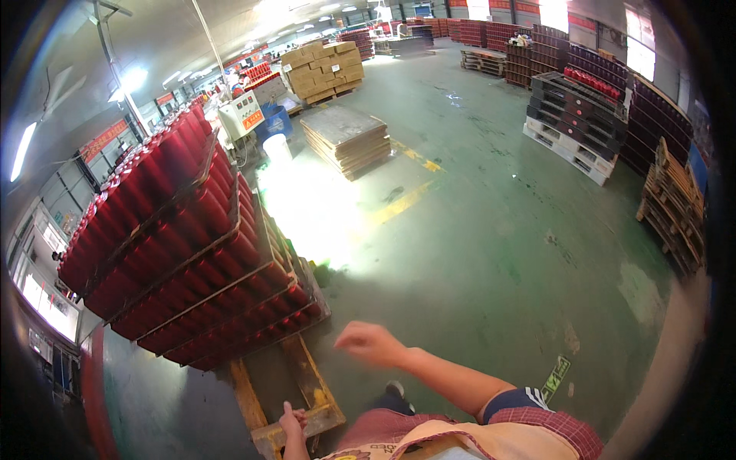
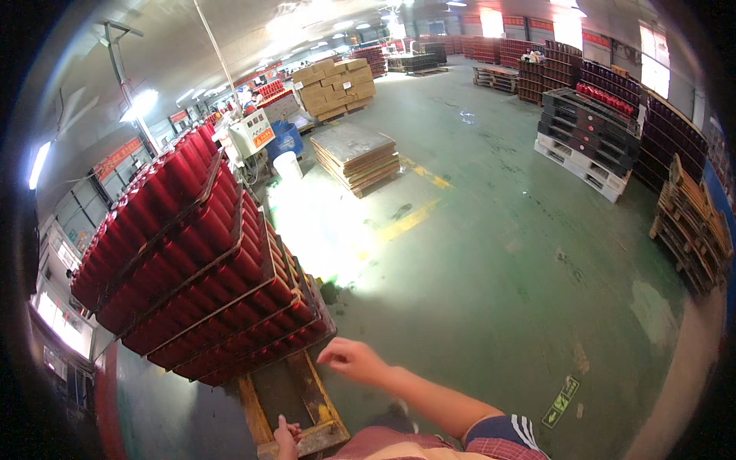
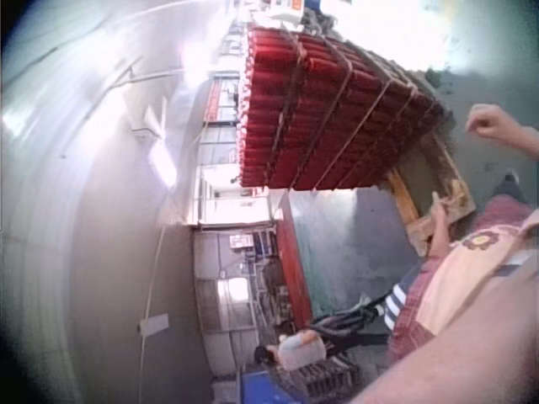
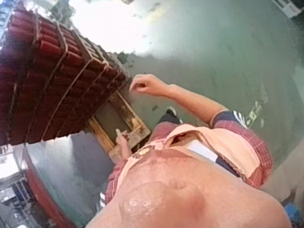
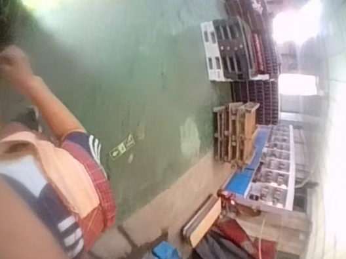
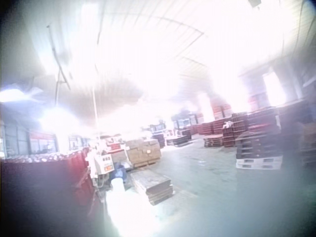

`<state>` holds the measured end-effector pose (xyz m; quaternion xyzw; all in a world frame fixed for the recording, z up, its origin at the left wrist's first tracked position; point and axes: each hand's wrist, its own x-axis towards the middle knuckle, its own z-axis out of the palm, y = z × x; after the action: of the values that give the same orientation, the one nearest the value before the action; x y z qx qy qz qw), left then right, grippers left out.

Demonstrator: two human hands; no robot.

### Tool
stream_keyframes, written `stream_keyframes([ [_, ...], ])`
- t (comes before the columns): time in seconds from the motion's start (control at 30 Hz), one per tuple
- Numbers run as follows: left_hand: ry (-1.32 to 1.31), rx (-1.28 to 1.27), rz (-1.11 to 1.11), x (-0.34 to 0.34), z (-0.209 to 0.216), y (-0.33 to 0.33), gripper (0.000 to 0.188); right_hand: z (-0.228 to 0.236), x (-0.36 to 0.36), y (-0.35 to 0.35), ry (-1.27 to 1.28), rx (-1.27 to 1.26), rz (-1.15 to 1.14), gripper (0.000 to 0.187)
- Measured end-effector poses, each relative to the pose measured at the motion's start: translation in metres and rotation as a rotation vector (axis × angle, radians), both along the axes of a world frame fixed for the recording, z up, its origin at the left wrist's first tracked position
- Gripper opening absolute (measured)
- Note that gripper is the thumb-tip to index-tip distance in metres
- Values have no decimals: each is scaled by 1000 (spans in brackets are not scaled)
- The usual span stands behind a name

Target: The person moves a pallet of red spools using a manual pallet jack, then repeatedly picks up spools from a rack and places them onto a metal tray. The person handles the spools one at a time and arranges them in rows on the tray.

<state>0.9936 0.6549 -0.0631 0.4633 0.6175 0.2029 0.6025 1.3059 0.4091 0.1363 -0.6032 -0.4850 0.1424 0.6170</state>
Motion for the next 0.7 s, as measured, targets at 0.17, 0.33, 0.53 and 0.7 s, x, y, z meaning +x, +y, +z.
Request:
stream_keyframes([
  [0.17, -146, -124, -168, 216, -24, 17, 15, -136, 215, -45, -84, -256, -361, 30],
  [0.33, -121, -310, -386, 433, -66, 12, 9, -272, 335, -209, 839, -555, -1075, 11],
  [0.53, -221, -202, -817, 660, -8, 46, 18, -265, 358, -326, 1221, -554, -1246, 9],
  [0.7, -234, -115, -726, 820, 12, 126, 20, -274, 500, -285, 1153, -786, -1331, 6],
])
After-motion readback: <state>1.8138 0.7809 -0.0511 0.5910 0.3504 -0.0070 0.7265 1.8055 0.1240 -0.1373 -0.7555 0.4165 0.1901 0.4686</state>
